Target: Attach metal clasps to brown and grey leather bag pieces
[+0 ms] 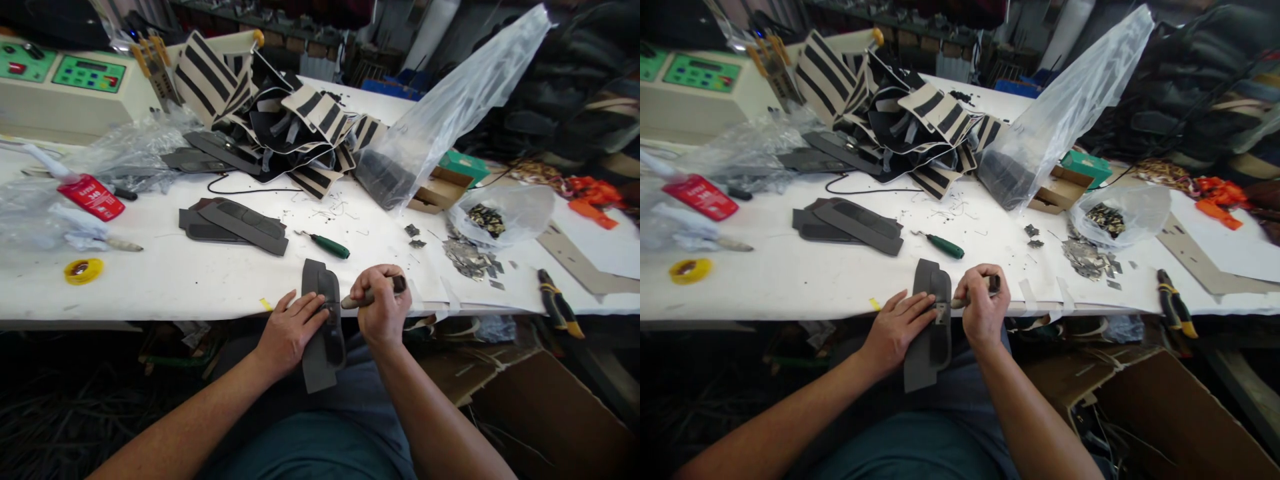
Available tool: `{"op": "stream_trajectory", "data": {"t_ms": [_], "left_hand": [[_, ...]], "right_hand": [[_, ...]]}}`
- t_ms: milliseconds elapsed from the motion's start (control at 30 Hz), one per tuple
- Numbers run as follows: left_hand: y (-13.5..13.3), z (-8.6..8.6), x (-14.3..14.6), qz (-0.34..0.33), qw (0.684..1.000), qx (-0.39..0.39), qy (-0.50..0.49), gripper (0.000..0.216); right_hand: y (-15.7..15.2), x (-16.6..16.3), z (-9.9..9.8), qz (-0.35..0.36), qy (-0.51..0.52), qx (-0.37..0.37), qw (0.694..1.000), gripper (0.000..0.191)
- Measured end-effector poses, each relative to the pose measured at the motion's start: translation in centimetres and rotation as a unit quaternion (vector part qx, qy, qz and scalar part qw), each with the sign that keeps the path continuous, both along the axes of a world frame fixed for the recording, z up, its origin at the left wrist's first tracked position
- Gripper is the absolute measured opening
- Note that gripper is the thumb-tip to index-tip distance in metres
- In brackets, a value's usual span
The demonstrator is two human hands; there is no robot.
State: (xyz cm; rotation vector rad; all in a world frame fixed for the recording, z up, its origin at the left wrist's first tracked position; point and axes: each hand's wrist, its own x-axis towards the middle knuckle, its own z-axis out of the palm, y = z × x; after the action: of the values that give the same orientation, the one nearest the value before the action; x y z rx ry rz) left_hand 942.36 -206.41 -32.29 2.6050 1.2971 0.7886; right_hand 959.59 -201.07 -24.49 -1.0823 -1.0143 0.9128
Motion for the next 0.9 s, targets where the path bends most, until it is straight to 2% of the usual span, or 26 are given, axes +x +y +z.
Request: {"op": "stream_trajectory", "data": {"t_ms": [67, 167, 333, 533, 767, 900], "left_hand": [[0.0, 0.0, 0.2, 0.002, 1.0, 0.003, -0.012, 0.036], [-0.1, 0.2, 0.4, 0.012, 1.0, -0.004, -0.028, 0.038], [0.0, 0.3, 0.6, 0.015, 0.999, -0.007, -0.05, 0.044], [0.1, 0.0, 0.5, 0.02, 0.999, -0.006, -0.05, 0.038], [0.2, 0.3, 0.7, 0.017, 0.998, -0.002, -0.062, 0.038], [0.2, 0.5, 0.9, 0.021, 0.998, 0.004, -0.058, 0.04]], "right_hand": [[0.3, 0.1, 0.5, 0.011, 0.032, 0.041, 0.999, 0.022], [0.3, -0.1, -0.2, 0.088, 0.043, 0.082, 0.992, 0.031], [0.1, -0.8, -1.9, 0.15, 0.003, 0.062, 0.987, 0.033], [-0.2, -0.6, -0.8, 0.158, 0.007, 0.084, 0.984, 0.031], [-0.4, -0.3, -1.8, 0.159, -0.031, 0.059, 0.985, 0.031], [-0.1, -0.5, -1.8, 0.144, -0.077, 0.056, 0.985, 0.03]]}}
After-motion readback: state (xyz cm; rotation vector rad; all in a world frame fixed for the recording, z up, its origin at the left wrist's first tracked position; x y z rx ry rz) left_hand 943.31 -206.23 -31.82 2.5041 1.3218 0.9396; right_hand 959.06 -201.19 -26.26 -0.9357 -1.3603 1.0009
